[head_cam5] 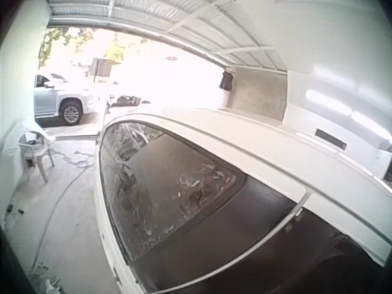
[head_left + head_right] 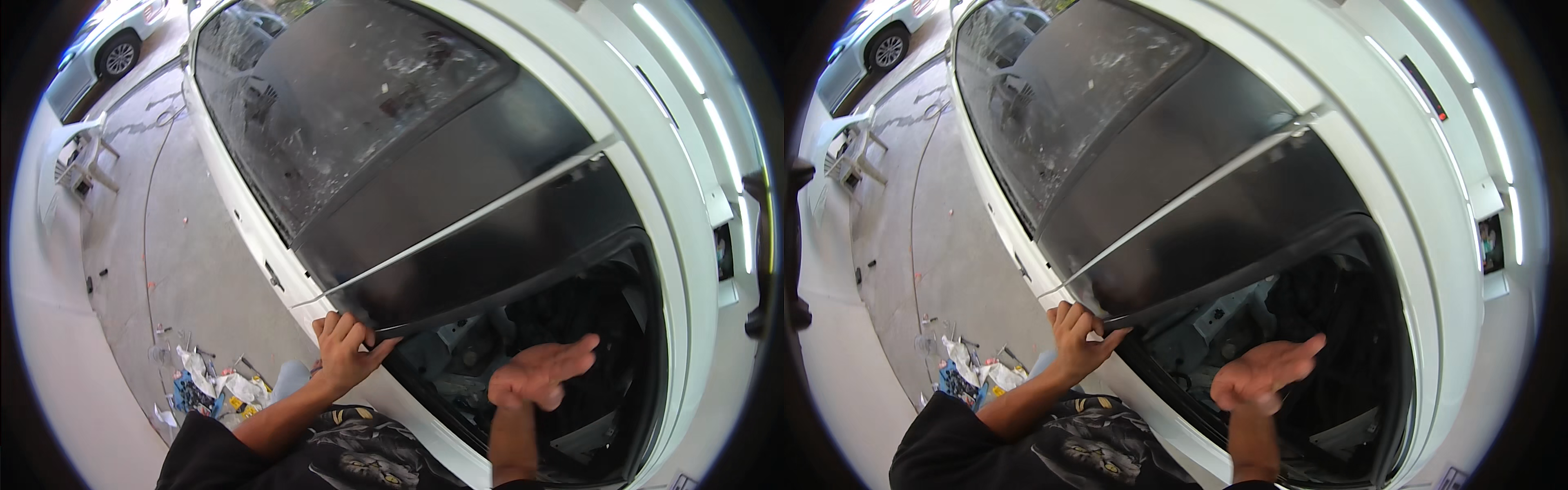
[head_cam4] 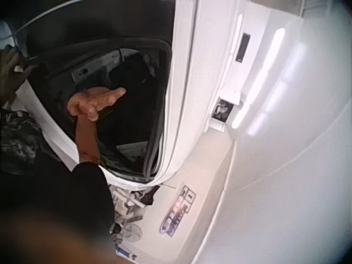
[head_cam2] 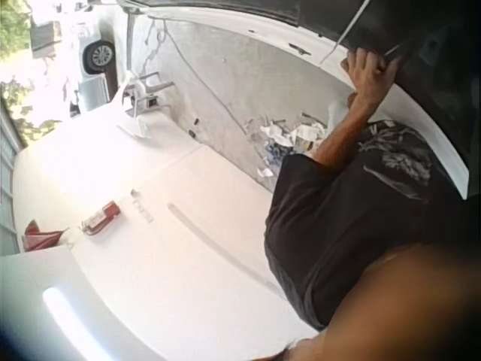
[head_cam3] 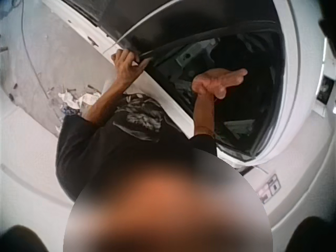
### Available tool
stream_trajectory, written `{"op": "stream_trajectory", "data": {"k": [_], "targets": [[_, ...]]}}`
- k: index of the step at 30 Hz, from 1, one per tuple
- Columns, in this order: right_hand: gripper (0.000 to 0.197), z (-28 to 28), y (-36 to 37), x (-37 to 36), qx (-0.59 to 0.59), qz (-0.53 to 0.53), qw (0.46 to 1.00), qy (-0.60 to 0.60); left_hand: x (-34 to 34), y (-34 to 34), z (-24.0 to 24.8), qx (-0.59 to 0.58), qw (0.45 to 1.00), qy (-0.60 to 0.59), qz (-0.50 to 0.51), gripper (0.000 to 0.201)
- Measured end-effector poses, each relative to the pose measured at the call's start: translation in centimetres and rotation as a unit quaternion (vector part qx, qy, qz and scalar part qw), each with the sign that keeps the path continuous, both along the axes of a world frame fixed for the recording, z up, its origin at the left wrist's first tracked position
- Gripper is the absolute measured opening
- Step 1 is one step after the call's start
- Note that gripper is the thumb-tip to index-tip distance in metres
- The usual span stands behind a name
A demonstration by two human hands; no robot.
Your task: The person wipes the white car door and window frame with a cloth, then removes a black rubber weatherstrip from the window edge and reattaches it. The person continues to wipe the door surface and adjust the weatherstrip along the window perimeter.
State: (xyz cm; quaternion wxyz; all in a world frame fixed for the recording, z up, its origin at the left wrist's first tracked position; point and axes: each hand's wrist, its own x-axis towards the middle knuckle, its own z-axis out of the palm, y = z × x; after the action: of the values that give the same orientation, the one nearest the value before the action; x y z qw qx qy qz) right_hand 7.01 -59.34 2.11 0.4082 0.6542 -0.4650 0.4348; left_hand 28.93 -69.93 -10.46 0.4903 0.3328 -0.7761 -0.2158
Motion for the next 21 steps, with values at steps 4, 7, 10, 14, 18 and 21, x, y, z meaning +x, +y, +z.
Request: {"op": "stream_trajectory", "data": {"k": [4,7,10,14,18,21], "targets": [[0.075,-2.6,-4.6,4.8,-0.156,0.083,0.869,-0.462,0.3,-0.3,-0.6,0.013,1.0,0.0,-0.003,0.053],[0.079,-4.0,-10.0,7.4,-0.131,0.113,0.851,-0.496,-0.1,-0.3,-0.6,0.049,0.998,0.041,0.006,0.053],[0.082,-4.4,-8.4,8.1,-0.11,0.133,0.817,-0.55,-0.1,-0.1,-1.0,0.068,0.997,0.019,-0.002,0.056],[0.08,-7.3,-5.8,9.8,-0.215,0.034,0.697,-0.684,1.8,-0.5,-2.7,0.073,0.997,-0.015,-0.001,0.058],[0.074,-11.2,-8.9,12.5,-0.191,0.097,0.663,-0.717,4.3,-0.9,-4.6,0.055,0.998,-0.017,0.007,0.069],[0.075,-10.8,-8.2,12.3,-0.187,0.078,0.653,-0.729,5.9,-0.8,-5.5,0.046,0.998,-0.039,0.001,0.078]]}}
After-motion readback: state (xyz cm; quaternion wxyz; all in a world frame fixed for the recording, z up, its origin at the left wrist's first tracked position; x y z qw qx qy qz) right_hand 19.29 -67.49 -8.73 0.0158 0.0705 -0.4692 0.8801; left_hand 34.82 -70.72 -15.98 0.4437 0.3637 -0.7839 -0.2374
